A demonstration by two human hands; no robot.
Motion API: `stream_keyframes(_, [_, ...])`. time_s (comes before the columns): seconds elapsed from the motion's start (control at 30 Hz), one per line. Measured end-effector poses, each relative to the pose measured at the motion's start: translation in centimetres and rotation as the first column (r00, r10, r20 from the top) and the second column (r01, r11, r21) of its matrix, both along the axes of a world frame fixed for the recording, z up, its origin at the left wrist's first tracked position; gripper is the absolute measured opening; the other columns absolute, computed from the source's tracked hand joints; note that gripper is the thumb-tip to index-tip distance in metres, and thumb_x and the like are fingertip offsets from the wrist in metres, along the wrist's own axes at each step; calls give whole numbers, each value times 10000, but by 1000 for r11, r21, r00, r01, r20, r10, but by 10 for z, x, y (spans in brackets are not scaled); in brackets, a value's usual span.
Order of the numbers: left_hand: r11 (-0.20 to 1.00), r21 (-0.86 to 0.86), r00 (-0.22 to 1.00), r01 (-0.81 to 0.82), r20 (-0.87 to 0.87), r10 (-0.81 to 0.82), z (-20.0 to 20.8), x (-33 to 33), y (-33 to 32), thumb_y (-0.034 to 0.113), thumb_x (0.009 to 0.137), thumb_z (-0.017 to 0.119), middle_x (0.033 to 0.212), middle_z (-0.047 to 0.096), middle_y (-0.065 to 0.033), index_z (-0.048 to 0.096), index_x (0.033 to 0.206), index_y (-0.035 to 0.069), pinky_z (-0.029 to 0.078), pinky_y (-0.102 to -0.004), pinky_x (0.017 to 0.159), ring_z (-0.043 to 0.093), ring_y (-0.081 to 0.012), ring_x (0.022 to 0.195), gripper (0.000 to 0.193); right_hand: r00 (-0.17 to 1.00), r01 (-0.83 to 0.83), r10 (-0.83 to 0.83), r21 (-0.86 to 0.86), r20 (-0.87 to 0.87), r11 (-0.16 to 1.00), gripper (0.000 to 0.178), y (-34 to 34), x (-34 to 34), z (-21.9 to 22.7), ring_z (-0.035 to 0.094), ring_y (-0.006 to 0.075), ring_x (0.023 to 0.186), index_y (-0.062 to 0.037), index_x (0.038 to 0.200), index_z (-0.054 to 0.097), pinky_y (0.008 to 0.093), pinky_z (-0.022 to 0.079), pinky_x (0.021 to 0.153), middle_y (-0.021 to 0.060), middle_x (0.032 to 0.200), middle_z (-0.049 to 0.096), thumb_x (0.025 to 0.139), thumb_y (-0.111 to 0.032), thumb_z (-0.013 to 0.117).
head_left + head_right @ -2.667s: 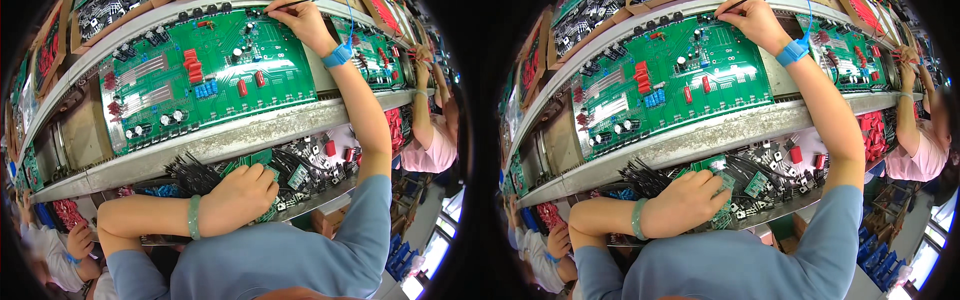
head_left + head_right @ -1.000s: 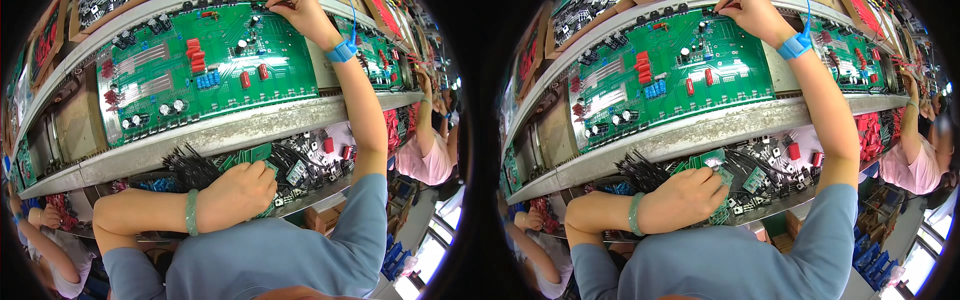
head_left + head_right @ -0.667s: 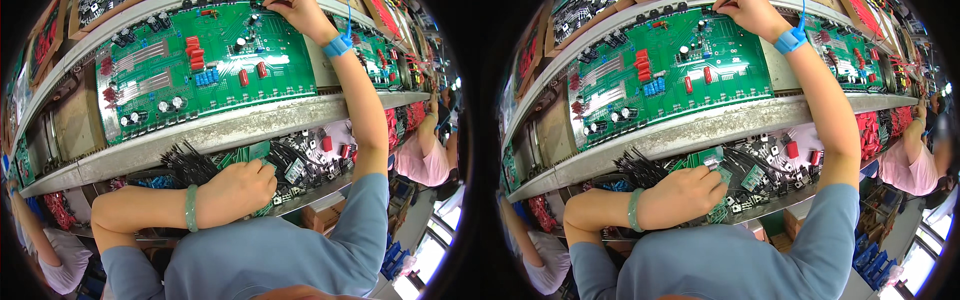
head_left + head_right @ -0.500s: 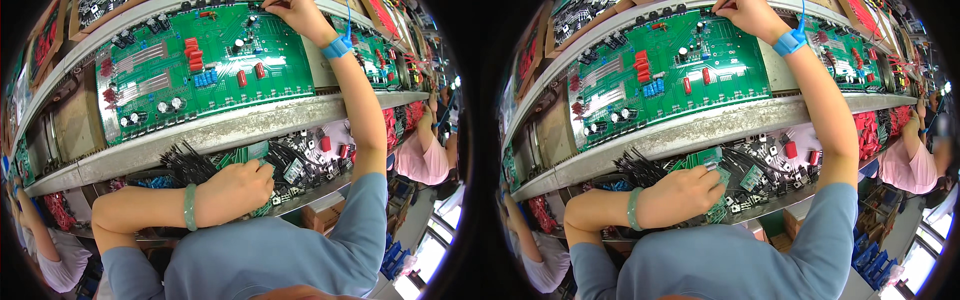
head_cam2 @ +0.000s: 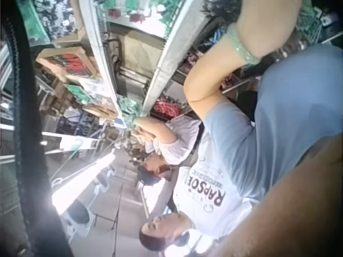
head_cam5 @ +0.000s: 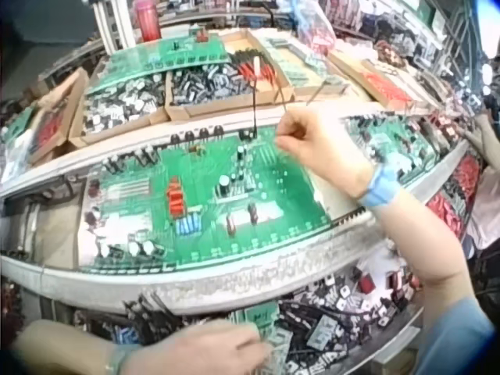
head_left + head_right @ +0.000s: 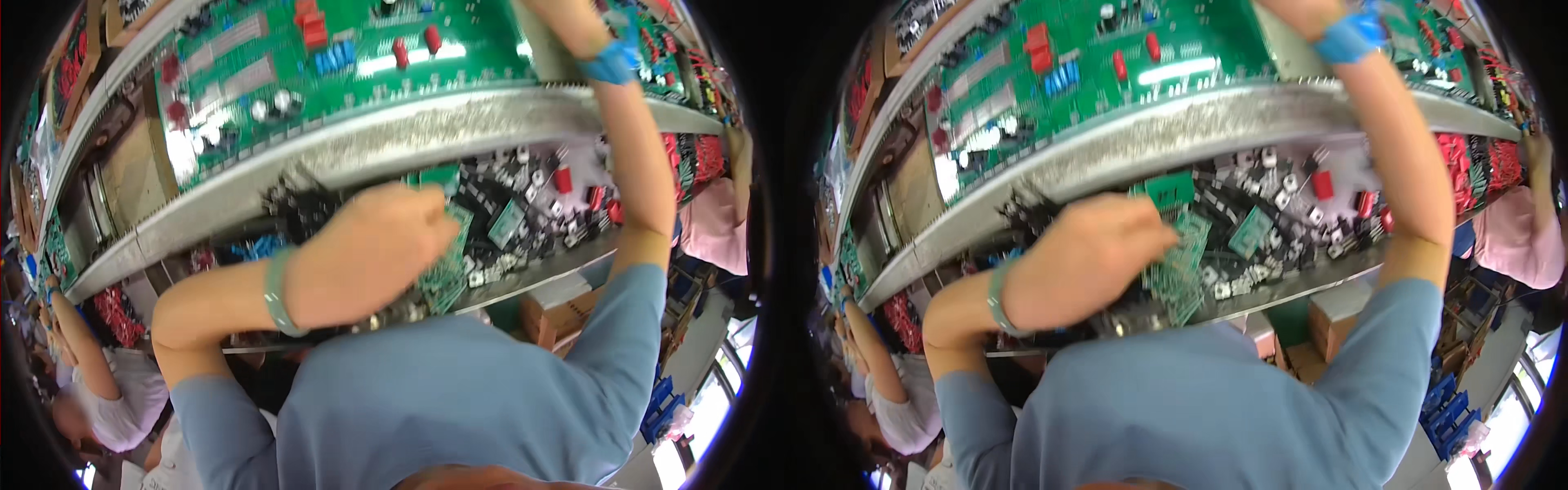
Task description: Assembling electronic components onto a printed circuit board on a factory assembly line.
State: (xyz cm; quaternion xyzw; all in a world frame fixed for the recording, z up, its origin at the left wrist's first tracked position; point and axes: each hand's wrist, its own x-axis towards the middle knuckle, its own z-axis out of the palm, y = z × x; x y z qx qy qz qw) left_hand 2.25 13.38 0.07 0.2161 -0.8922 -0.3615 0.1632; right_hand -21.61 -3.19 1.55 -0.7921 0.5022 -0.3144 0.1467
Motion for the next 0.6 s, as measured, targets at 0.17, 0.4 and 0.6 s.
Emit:
stream_keyframes(0.17, [602, 729, 910, -327, 71, 409, 25, 19, -24, -39, 856, 602, 959, 624, -20, 607, 1037, -30, 497, -202, 700, 598, -73, 803, 181, 990, -33, -19, 360, 142, 933, 41, 81, 2, 13, 577, 91, 680, 10, 833, 612, 231, 479, 608, 48, 760, 606, 838, 13, 653])
stream_keyframes(0.4, [691, 575, 825, -439, -47, 563, 30, 20, -60, 17, 848, 668, 944, 667, -36, 644, 1053, -24, 519, -235, 758, 621, -86, 837, 210, 893, -417, 449, 402, 15, 815, 169, 175, -26, 13, 599, 249, 717, -37, 821, 616, 348, 481, 640, 92, 769, 599, 695, -66, 726])
stream_keyframes(0.6, [813, -131, 813, -567, -250, 526, 12, 0, -163, 95, 857, 665, 838, 687, -78, 668, 960, -45, 483, -225, 663, 618, -87, 749, 174, 759, -387, 556, 452, -339, 804, 369, 224, -22, -3, 556, 249, 740, -81, 947, 614, 360, 486, 605, 65, 834, 517, 622, -154, 772])
